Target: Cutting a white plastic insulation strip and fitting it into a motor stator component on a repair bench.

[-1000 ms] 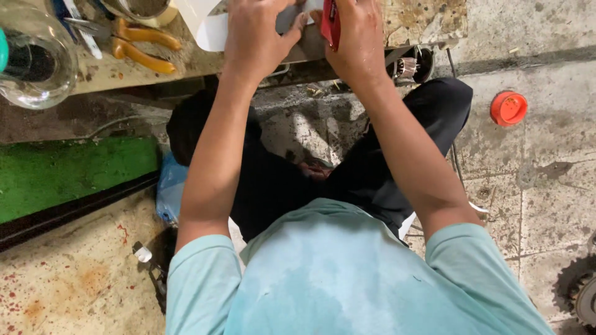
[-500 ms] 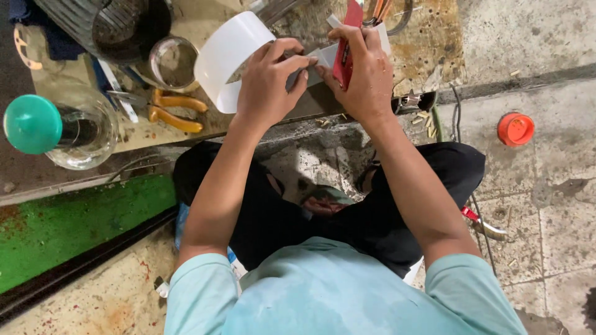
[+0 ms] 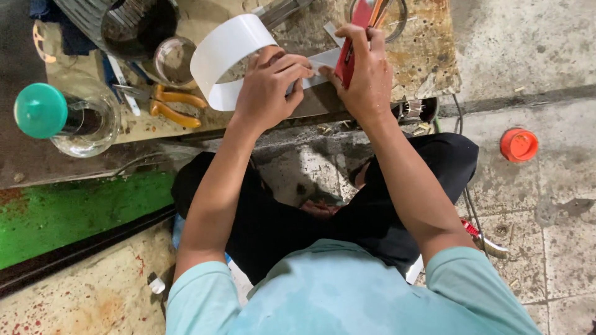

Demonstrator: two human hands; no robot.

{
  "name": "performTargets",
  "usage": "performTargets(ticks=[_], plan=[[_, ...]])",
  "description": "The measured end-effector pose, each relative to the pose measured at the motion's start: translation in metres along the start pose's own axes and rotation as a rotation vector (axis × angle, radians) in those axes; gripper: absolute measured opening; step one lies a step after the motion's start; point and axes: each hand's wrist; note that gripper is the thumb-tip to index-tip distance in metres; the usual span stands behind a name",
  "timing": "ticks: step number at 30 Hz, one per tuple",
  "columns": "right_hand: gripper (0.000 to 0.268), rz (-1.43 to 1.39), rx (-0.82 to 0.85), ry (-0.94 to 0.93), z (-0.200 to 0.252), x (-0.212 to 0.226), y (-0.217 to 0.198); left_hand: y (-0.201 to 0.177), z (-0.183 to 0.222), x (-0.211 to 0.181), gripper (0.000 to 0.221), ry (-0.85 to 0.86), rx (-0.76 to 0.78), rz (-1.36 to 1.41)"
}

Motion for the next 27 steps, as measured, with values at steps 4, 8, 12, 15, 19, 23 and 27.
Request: performTargets(ticks=[4,8,12,15,19,23,27], plan=[[0.072,0.101,-0.100,0.013,-0.011,-0.010,0.012,-0.010,-0.001,-0.004,0.024,0.081,0.001,0.105],[0.074,0.173,-0.168,-0.030,-0.016,-0.036,0.035,0.000,0.000,0.006,0.044,0.230,0.056,0.196],[0.069,0.036,-0.070,-0.033,-0.011,-0.011,0.025,-0.018,0.012,0.008,0.035,0.127,0.207,0.206],[0.064,-0.018,-0.004,-0.018,-0.008,-0.007,0.043,-0.033,0.020,0.022,0.038,0.064,0.269,0.378],[0.078,-0.058,0.032,0.078,-0.001,0.004,0.056,-0.051,0.021,0.026,0.040,-0.005,0.170,0.499],[0.082,-0.119,0.038,0.062,-0.002,-0.001,0.048,-0.043,0.021,0.021,0.041,-0.033,0.165,0.381],[0.075,-0.091,0.145,0.067,-0.011,0.014,0.013,-0.025,0.011,0.015,0.033,-0.046,0.073,0.197]])
Point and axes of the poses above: each hand's wrist, its own z-axis away from the middle knuckle, its own y-axis out of the palm, x = y × z, and after that the axes turned 7 degrees about -z, right-handed
